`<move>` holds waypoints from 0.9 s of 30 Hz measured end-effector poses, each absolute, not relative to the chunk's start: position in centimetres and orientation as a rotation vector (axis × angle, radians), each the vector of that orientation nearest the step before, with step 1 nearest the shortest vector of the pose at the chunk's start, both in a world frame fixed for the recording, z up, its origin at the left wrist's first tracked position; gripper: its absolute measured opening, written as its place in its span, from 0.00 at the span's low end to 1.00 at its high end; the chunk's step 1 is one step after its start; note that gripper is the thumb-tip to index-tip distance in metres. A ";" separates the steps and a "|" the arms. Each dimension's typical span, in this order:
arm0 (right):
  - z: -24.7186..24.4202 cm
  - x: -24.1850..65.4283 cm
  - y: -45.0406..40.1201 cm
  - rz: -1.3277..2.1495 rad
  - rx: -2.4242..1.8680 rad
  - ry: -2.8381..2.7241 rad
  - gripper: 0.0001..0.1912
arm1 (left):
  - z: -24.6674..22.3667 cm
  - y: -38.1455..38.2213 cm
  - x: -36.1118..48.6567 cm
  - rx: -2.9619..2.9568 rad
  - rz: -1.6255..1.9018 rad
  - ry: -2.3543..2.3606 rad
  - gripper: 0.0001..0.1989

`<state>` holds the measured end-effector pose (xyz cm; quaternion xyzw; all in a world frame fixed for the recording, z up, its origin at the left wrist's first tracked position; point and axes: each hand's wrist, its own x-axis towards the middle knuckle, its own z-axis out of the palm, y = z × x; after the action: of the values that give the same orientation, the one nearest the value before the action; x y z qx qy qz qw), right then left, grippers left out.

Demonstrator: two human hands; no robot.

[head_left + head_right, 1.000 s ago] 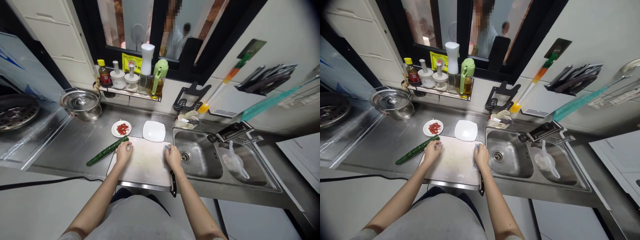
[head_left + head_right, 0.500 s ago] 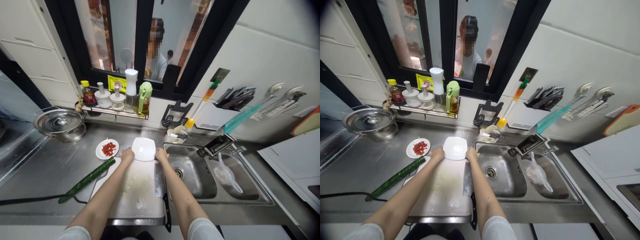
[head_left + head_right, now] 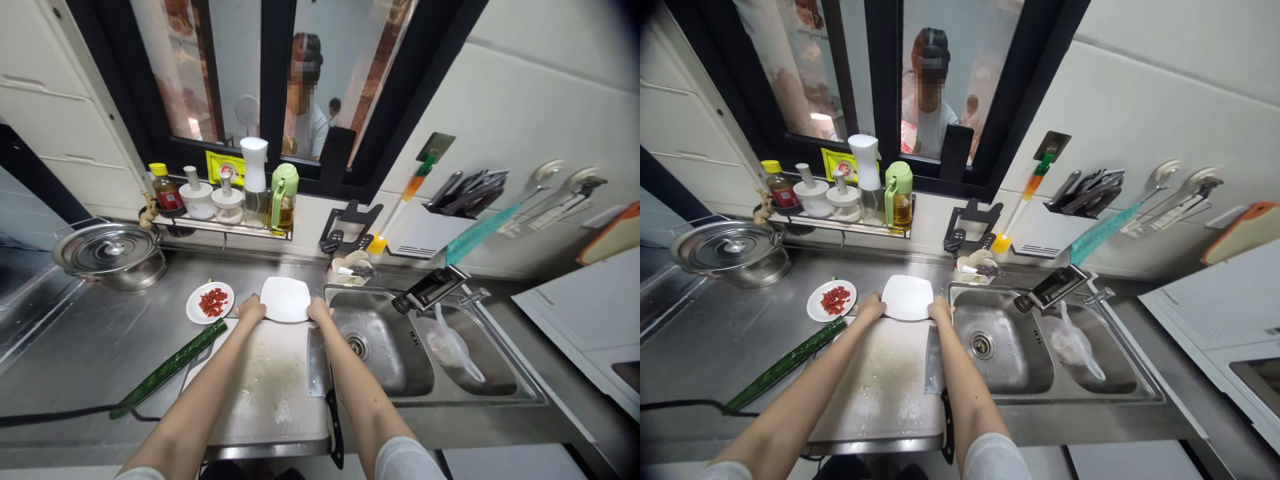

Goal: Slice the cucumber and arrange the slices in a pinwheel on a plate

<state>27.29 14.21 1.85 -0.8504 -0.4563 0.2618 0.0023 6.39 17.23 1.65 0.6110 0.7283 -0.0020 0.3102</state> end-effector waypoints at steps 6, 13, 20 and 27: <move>3.8 27.0 10.0 0.778 -2.603 -1.414 0.11 | 3.5 12.8 4.0 1.631 0.169 1.868 0.17; 3.1 25.2 1.8 0.808 -2.287 -1.385 0.08 | 2.5 4.4 -0.1 1.635 0.189 1.809 0.14; 0.9 23.1 -4.3 0.874 -2.241 -1.373 0.09 | 0.9 -1.7 -2.4 1.642 0.144 1.795 0.14; -0.1 21.9 -5.9 0.860 -2.278 -1.347 0.11 | 0.4 -3.8 -2.8 1.660 0.082 1.822 0.15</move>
<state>21.89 -5.85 -0.10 -0.8056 -0.4763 0.3039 0.1783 -2.81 -3.78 0.41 0.6351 0.6972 0.0313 0.3311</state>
